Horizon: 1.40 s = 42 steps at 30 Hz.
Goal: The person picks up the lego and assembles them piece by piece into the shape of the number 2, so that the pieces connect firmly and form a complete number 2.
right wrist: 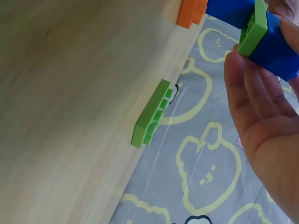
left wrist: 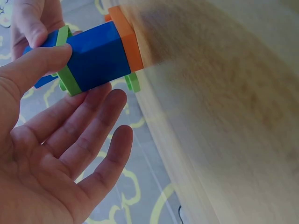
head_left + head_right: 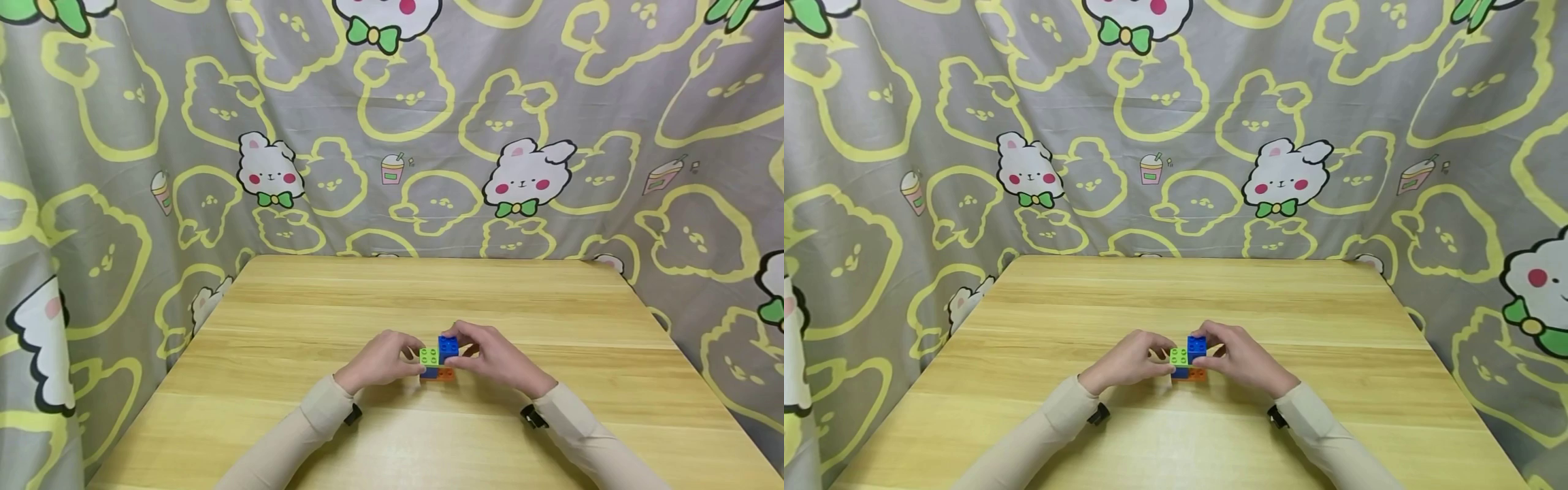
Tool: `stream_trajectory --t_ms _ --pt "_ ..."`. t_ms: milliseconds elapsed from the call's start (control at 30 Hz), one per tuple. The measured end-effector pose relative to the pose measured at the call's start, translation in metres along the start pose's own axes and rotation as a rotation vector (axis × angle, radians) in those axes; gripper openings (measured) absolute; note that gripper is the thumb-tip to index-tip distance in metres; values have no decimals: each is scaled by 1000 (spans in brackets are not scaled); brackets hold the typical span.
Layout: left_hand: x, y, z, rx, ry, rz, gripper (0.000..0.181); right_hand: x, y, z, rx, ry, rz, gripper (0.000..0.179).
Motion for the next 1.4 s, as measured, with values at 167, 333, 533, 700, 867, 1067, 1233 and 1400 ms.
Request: stream_trajectory --t_ms 167,333,533,700,867,1067,1233,1400 --pt "1 0 1 1 0 0 32 0 0 0 2 4 -6 31" --pt "1 0 1 -2 -4 0 32 0 1 0 -4 11 -12 32" --pt "1 0 0 2 -10 2 33 0 1 1 -4 18 -17 32" --pt "0 0 0 1 -9 4 33 0 0 1 -8 15 -16 32" --pt "0 0 -1 1 -12 4 33 0 0 1 -10 20 -17 31" --pt "0 1 -1 3 -10 2 33 0 1 2 -9 22 -25 31" --pt "0 1 -1 3 -12 1 33 0 0 2 -10 19 -22 31" --pt "0 1 -1 1 -13 3 33 0 -1 2 -5 14 -20 32"
Point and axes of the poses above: each hand's wrist, its own x-axis away from the middle knuckle, its own y-axis out of the palm, z = x × y, the point moved 10 cm from there along -x, towards the middle knuckle, and after that the axes turned 10 degrees about -y, right-handed, at the moved point
